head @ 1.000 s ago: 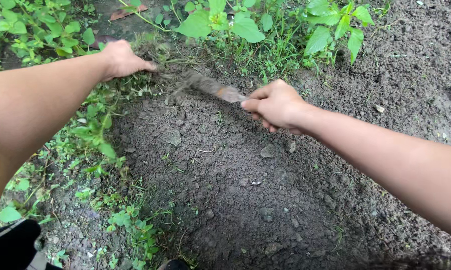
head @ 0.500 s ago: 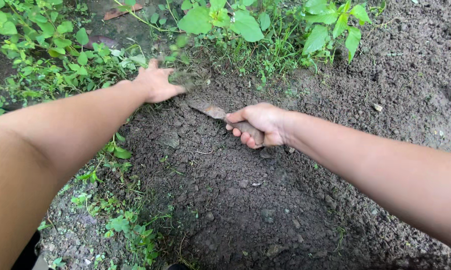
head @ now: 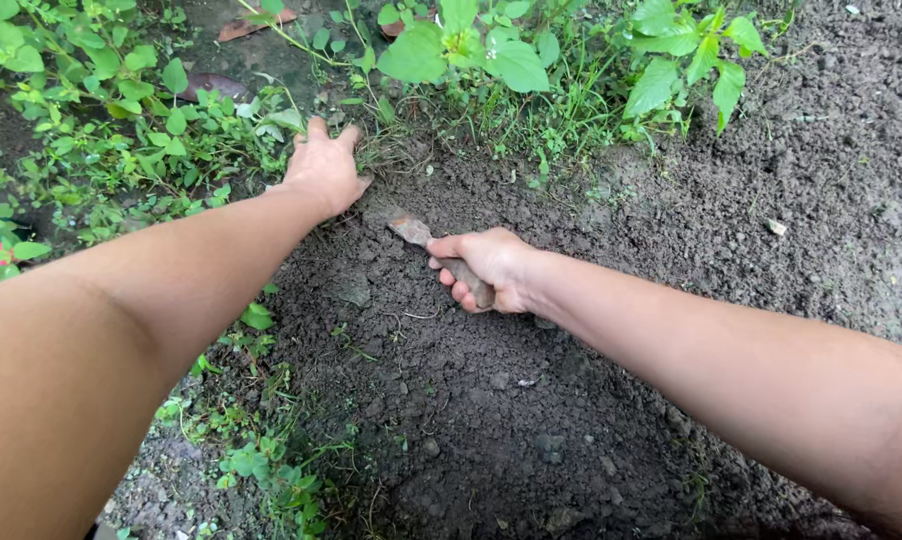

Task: The person uses a small hand hoe to loosen soil and pull weeds from a garden bed. They repeatedly scrape the soil surface, gather uprooted weeds by hand, and discard them to the side.

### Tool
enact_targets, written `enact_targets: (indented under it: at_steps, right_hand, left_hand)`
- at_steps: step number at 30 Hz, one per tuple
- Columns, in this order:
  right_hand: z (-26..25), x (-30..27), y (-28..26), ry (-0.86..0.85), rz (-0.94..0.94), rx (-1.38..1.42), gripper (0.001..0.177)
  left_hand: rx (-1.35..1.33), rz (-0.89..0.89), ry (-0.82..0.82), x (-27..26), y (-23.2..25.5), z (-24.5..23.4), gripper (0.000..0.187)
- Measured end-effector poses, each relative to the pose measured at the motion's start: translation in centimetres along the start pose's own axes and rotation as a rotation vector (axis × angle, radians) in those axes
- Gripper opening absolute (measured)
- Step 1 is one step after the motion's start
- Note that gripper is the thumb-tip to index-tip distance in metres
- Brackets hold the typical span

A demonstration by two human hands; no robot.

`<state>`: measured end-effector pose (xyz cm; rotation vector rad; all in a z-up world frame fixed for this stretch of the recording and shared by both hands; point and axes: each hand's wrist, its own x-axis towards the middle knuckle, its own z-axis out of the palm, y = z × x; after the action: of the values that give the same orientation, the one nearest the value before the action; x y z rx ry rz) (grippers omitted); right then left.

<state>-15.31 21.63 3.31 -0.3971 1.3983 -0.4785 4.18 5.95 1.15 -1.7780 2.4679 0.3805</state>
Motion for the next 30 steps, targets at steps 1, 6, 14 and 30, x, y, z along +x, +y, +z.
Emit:
enact_targets:
  at_steps: [1, 6, 14, 30]
  right_hand:
    - [0.1, -0.3, -0.3, 0.035, -0.034, -0.064, 0.024]
    - [0.4, -2.0, -1.4, 0.227, -0.281, -0.457, 0.025]
    - [-2.9, -7.5, -2.7, 0.281, -0.371, -0.887, 0.034]
    - [-8.6, -10.8, 0.3, 0.356, -0.272, -0.562, 0.022]
  left_hand:
    - [0.022, -0.005, -0.016, 0.3, 0.1, -0.1, 0.078]
    - [0.104, 0.021, -0.111, 2.0, -1.3, -1.0, 0.071]
    - [-0.105, 0.088, -0.286, 1.3, -6.8, -4.1, 0.089]
    - [0.074, 0.48, -0.317, -4.0, 4.9, -9.2, 0.062]
